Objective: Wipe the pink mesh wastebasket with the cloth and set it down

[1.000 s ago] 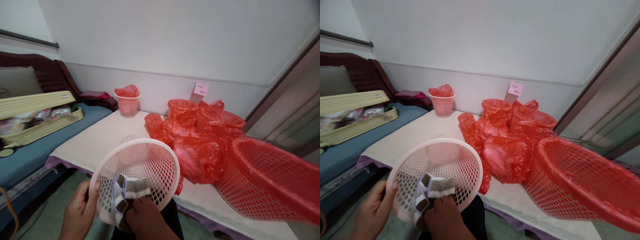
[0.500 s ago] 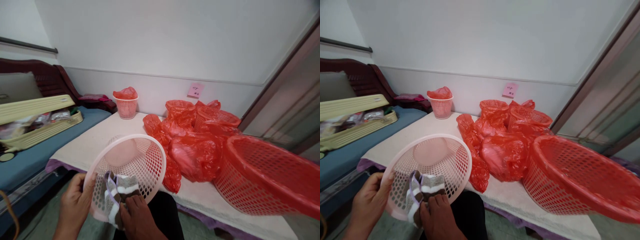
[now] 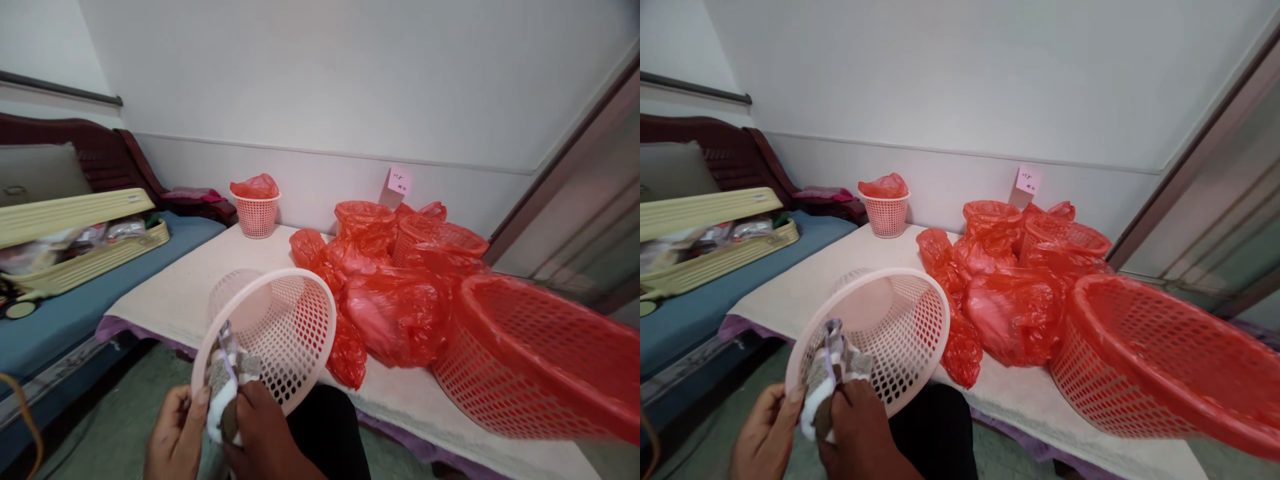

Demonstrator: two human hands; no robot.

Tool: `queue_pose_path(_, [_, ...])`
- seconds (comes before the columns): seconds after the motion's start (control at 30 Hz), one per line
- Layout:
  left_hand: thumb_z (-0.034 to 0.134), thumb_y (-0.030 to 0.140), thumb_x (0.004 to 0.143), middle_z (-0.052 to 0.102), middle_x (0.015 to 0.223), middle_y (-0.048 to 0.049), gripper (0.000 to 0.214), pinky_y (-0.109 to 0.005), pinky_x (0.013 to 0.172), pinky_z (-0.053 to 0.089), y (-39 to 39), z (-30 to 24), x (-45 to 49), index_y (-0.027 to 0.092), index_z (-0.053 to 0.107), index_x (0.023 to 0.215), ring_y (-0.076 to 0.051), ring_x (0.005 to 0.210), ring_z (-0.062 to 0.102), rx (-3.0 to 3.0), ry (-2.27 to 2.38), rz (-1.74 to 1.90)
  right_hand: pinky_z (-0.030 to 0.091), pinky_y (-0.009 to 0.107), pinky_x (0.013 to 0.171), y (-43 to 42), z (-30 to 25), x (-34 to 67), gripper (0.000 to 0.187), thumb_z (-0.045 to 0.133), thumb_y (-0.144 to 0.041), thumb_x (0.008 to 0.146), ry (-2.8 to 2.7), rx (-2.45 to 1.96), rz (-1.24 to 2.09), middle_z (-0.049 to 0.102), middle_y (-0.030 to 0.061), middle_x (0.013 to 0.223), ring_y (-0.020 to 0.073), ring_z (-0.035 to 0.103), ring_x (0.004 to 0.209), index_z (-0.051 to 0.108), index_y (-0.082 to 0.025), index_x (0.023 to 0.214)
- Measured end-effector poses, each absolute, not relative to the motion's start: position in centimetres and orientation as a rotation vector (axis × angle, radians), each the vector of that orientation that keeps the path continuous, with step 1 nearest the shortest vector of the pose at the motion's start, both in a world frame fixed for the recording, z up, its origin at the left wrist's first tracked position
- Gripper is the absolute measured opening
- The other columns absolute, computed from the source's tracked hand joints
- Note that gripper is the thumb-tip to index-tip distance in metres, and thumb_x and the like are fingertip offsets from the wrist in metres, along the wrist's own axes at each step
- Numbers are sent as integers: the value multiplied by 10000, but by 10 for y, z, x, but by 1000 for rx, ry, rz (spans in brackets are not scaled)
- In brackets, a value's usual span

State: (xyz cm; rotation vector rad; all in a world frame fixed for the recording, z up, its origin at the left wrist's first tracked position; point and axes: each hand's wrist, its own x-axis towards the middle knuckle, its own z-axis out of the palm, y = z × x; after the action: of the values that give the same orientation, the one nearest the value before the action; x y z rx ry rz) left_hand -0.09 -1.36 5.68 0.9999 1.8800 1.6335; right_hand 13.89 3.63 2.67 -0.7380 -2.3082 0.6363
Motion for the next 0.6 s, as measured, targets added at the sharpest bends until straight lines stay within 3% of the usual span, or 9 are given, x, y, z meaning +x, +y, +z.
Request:
queue_pose_path(0.1, [585, 635, 794, 535, 615, 35, 421, -229, 501, 426, -17, 56, -4, 215, 567, 813, -138, 562, 488, 1042, 1934, 1629, 458, 277, 807, 43, 23, 141, 245, 624, -191, 795, -2426, -669, 682, 613, 42, 1077, 190, 568, 965, 576, -228, 1033])
queue_pose_path(0.2, [588, 624, 798, 570, 662, 30, 398, -235, 555, 437, -14, 72, -6, 227, 580, 820, -149, 616, 512, 1072, 1972, 1681, 440, 307, 731, 65, 15, 146, 40, 599, -258, 876, -2608, -743, 439, 621, 33, 891, 200, 566, 828, 615, -224, 887])
queue_pose_path(0.4, [617, 582, 796, 606, 736, 20, 358, -233, 617, 471, -12, 73, 1, 230, 622, 855, -160, 694, 574, 1152, 1916, 1682, 447, 436, 790, 120, 5, 144, 174, 484, -183, 937, -2500, -1263, 178, 640, 137, 918, 271, 592, 877, 657, -167, 946])
queue_pose_path(0.47, [625, 559, 799, 612, 743, 14, 339, -230, 605, 477, -12, 67, 4, 225, 627, 856, -158, 681, 575, 1171, 1891, 1702, 460, 421, 765, 125, 0, 131, 178, 498, -170, 912, -2482, -1293, 207, 640, 145, 940, 270, 604, 862, 652, -158, 1000])
queue_pose_path(0.6, [621, 511, 814, 623, 774, 16, 280, -217, 613, 463, -11, 68, 11, 231, 616, 812, -143, 685, 560, 1285, 1880, 1720, 475, 331, 721, 118, -7, 100, 291, 663, -257, 775, -2561, -1152, 297, 648, 75, 971, 225, 612, 827, 637, -212, 1061])
